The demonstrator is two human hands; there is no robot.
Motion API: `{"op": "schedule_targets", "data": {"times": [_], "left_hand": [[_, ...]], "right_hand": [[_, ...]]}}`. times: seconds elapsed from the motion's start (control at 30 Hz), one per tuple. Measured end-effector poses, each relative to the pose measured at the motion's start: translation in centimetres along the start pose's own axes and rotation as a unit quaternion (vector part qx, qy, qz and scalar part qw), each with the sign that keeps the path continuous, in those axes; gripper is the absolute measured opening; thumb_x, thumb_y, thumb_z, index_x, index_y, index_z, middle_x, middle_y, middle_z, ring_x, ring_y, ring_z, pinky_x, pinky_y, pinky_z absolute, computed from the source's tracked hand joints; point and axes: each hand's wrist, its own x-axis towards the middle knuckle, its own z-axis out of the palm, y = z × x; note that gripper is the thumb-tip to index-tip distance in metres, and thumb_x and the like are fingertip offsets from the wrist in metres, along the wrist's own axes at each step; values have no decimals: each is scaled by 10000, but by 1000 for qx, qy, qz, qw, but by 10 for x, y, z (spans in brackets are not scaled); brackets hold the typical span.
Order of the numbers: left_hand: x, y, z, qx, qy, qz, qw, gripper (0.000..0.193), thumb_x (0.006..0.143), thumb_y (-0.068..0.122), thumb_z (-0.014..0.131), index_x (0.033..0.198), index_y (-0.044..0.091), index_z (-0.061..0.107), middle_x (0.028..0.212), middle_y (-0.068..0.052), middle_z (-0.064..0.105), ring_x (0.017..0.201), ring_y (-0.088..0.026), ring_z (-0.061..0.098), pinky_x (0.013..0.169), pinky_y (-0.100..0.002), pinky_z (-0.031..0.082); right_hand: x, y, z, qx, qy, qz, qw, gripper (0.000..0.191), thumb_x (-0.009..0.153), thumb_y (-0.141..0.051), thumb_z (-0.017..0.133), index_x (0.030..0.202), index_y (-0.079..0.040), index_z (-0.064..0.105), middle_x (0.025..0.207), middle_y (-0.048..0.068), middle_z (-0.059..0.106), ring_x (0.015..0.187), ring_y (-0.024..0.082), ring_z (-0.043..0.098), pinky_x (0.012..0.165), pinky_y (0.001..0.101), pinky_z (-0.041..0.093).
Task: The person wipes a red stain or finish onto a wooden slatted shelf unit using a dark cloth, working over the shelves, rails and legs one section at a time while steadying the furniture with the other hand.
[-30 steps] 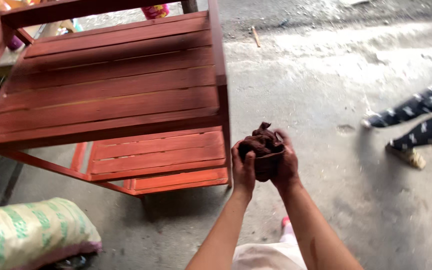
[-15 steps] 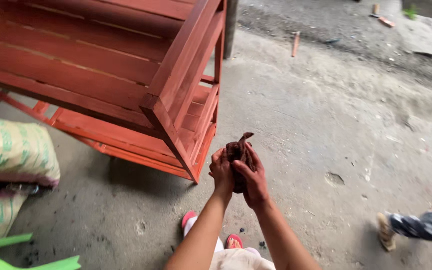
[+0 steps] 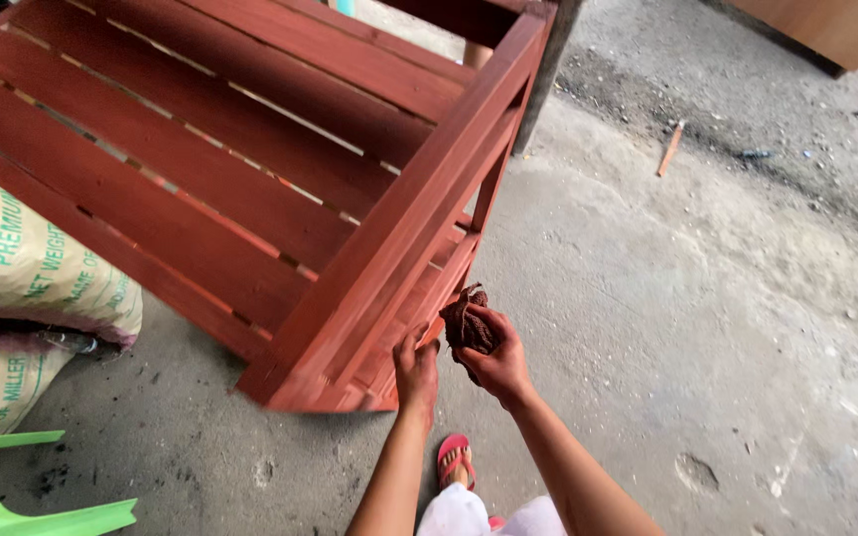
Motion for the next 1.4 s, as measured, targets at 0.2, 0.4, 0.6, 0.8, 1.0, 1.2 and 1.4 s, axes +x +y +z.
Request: {"op": "schedule_targets", "data": {"times": [0.2, 0.4, 0.6, 0.8, 1.0, 1.2, 1.4], "left_hand": [[12, -21, 9, 189, 147, 238, 941, 438, 875, 126, 681, 1302, 59, 612, 1360, -140, 561, 1310, -329, 463, 1126, -468, 374], [-11, -60, 33, 178, 224, 169, 943, 443, 843, 100, 679, 1278, 73, 600, 1341, -162, 524, 1339, -349, 459, 1143, -476, 359], [-34, -89, 64, 110, 221, 50, 968, 440, 849, 87, 669, 1283, 120, 601, 1409, -170, 457, 1345, -344, 441, 1072, -462, 394], [-34, -92, 62, 194, 318, 94, 923, 494, 839, 68, 685, 1320, 106, 580, 1382, -163, 496, 1330, -350, 468, 1098, -484, 403], [-30, -94, 0, 68, 460, 20, 885, 412, 839, 25, 660, 1231, 67, 540, 1273, -149, 497, 1131, -274, 549, 894, -410, 532], [-35, -111, -52, 8, 528, 62, 847, 396, 851, -25, 571, 1237, 21, 498, 1298, -134, 504, 1128, -263, 549, 941, -387, 518], [-35, -106, -37, 17, 520, 27, 853, 430, 858, 4, 568, 1283, 33, 504, 1350, -140, 496, 1182, -274, 557, 949, -407, 514]], "right_hand": [[80, -7, -5, -259, -42, -259, 929, 528, 652, -36, 785, 1163, -145, 712, 1213, 137, 665, 1097, 336, 672, 920, 431, 575], [183, -8, -15, -407, -87, -342, 843, 380, 753, -151, 799, 1121, -238, 759, 1297, 113, 673, 1137, 354, 629, 919, 475, 532], [239, 0, -13, -466, -128, -381, 788, 287, 867, -182, 718, 1144, -257, 732, 1267, -28, 728, 1282, 195, 604, 889, 440, 438], [219, 24, 19, -481, -83, -341, 803, 214, 841, -180, 724, 1053, -210, 730, 1214, 10, 698, 1255, 221, 595, 890, 481, 388], [109, 68, 83, -470, -64, -403, 783, 529, 715, -154, 731, 1242, -142, 685, 1315, 207, 599, 1256, 327, 518, 1015, 608, 375], [18, 102, 152, -545, -215, -263, 766, 486, 762, -145, 663, 1241, -228, 675, 1330, 62, 576, 1226, 471, 460, 802, 547, 519], [56, 107, 113, -517, -298, -435, 674, 576, 808, -161, 614, 1337, -390, 645, 1448, 28, 533, 1191, 424, 465, 738, 547, 539]]}}
